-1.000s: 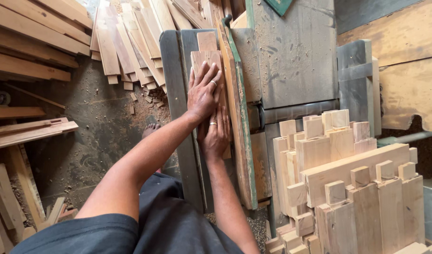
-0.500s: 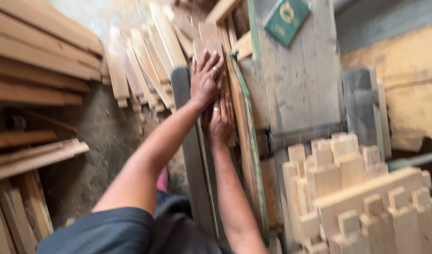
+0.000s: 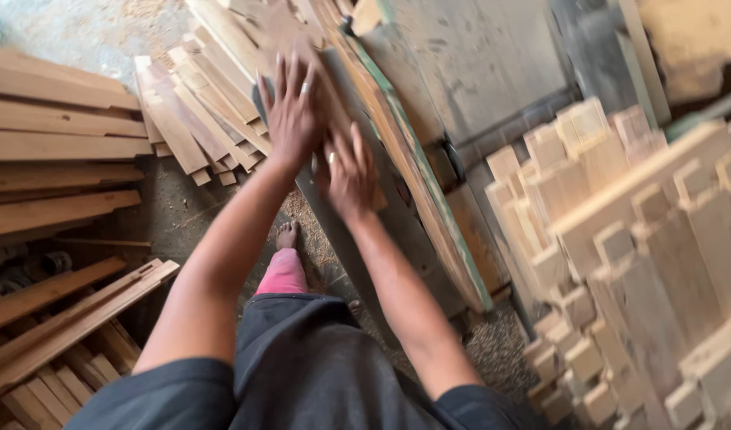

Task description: The person uses a table saw to cut and shape wooden boards, handling them one at a time and stacking them after each pass.

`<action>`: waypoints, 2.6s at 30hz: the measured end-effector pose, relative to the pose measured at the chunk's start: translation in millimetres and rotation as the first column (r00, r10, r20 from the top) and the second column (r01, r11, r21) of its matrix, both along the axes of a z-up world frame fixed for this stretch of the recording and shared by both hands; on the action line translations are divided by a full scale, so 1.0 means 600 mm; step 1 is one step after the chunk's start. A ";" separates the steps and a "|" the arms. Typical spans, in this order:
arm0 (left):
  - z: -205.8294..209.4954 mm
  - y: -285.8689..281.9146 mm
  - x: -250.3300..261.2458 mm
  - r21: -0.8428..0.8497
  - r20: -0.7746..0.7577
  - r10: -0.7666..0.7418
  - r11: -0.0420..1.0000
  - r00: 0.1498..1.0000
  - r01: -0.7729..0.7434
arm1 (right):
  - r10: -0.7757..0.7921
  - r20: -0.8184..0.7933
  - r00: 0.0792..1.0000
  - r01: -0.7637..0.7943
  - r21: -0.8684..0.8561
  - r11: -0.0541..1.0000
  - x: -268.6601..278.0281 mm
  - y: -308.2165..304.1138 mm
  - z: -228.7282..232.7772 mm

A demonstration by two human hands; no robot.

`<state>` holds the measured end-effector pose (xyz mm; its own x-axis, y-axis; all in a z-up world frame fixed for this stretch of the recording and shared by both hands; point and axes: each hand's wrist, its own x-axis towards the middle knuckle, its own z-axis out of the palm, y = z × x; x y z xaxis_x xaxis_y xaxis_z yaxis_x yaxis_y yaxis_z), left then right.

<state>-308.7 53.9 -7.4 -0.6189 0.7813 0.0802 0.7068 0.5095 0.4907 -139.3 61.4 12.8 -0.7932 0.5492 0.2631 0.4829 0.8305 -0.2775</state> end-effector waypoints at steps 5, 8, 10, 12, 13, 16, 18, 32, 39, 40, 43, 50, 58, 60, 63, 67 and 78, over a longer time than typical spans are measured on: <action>-0.051 -0.156 0.249 0.259 -0.091 -0.174 0.947 0.981 0.192 | -0.008 -0.025 1.000 0.006 -0.085 0.996 0.247 -0.154 0.035; -0.028 -0.229 0.430 0.237 0.056 -0.291 0.933 0.955 0.271 | -0.063 0.012 0.998 0.064 -0.064 0.996 0.426 -0.224 0.039; 0.001 -0.246 0.542 0.185 0.157 -0.343 0.931 0.926 0.314 | -0.034 0.008 0.999 0.034 0.003 0.999 0.536 -0.238 0.035; 0.026 -0.227 0.616 0.212 0.114 -0.407 0.901 0.906 0.378 | -0.065 0.038 0.997 0.066 -0.001 0.998 0.618 -0.230 0.035; 0.033 -0.219 0.636 0.211 0.108 -0.381 0.912 0.918 0.353 | -0.079 0.056 0.995 0.080 -0.010 0.997 0.641 -0.235 0.033; 0.039 -0.188 0.654 0.231 0.089 -0.297 0.935 0.951 0.270 | -0.139 -0.057 0.989 0.136 -0.055 0.989 0.654 -0.209 0.023; 0.038 -0.173 0.652 0.268 0.090 -0.244 0.940 0.966 0.212 | -0.135 -0.061 0.989 0.135 -0.006 0.991 0.635 -0.200 0.016; 0.079 -0.093 0.438 0.441 0.025 -0.159 0.888 0.987 0.132 | -0.131 -0.061 0.989 0.127 -0.065 0.990 0.417 -0.121 0.031; 0.062 -0.032 0.284 0.446 0.021 -0.137 0.888 0.990 0.114 | -0.134 -0.077 0.988 0.127 -0.087 0.988 0.262 -0.065 0.027; 0.062 -0.024 0.257 0.442 0.023 -0.140 0.890 0.990 0.116 | -0.128 -0.088 0.988 0.120 -0.089 0.989 0.234 -0.055 0.027; 0.061 0.005 0.175 0.426 0.023 -0.143 0.897 0.989 0.120 | -0.140 -0.093 0.986 0.133 -0.080 0.988 0.152 -0.028 0.030; 0.032 0.069 -0.008 0.309 0.014 -0.123 0.944 0.992 0.113 | -0.109 -0.134 0.985 0.101 -0.067 0.993 -0.030 0.041 0.016; -0.004 0.119 -0.099 0.104 0.559 0.403 0.833 0.725 -0.543 | -0.053 -0.167 0.985 0.061 0.048 0.997 -0.127 0.075 0.030; -0.001 0.122 -0.133 -0.145 0.828 0.397 0.833 0.396 -0.533 | -0.006 -0.202 0.979 0.002 -0.021 1.000 -0.134 0.055 0.058; -0.008 0.093 -0.166 0.448 0.795 0.036 0.639 0.605 -0.626 | -0.005 -0.368 0.930 -0.044 -0.126 0.991 -0.086 -0.038 0.129; 0.034 -0.026 -0.190 0.129 0.744 -0.611 0.528 -0.270 -0.839 | -0.092 -0.522 0.848 0.028 -0.128 0.991 0.039 -0.145 0.209; 0.133 -0.199 -0.077 0.297 -0.175 -0.859 0.420 -0.481 -0.858 | -0.031 -0.128 0.991 -0.132 -0.964 -0.231 0.109 -0.200 0.134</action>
<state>-354.8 -65.5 72.3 -0.3870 0.8832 0.2648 -0.8660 -0.2496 -0.4333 -73.7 -58.9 93.2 -0.8587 0.1533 -0.4891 0.3694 -0.4763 -0.7979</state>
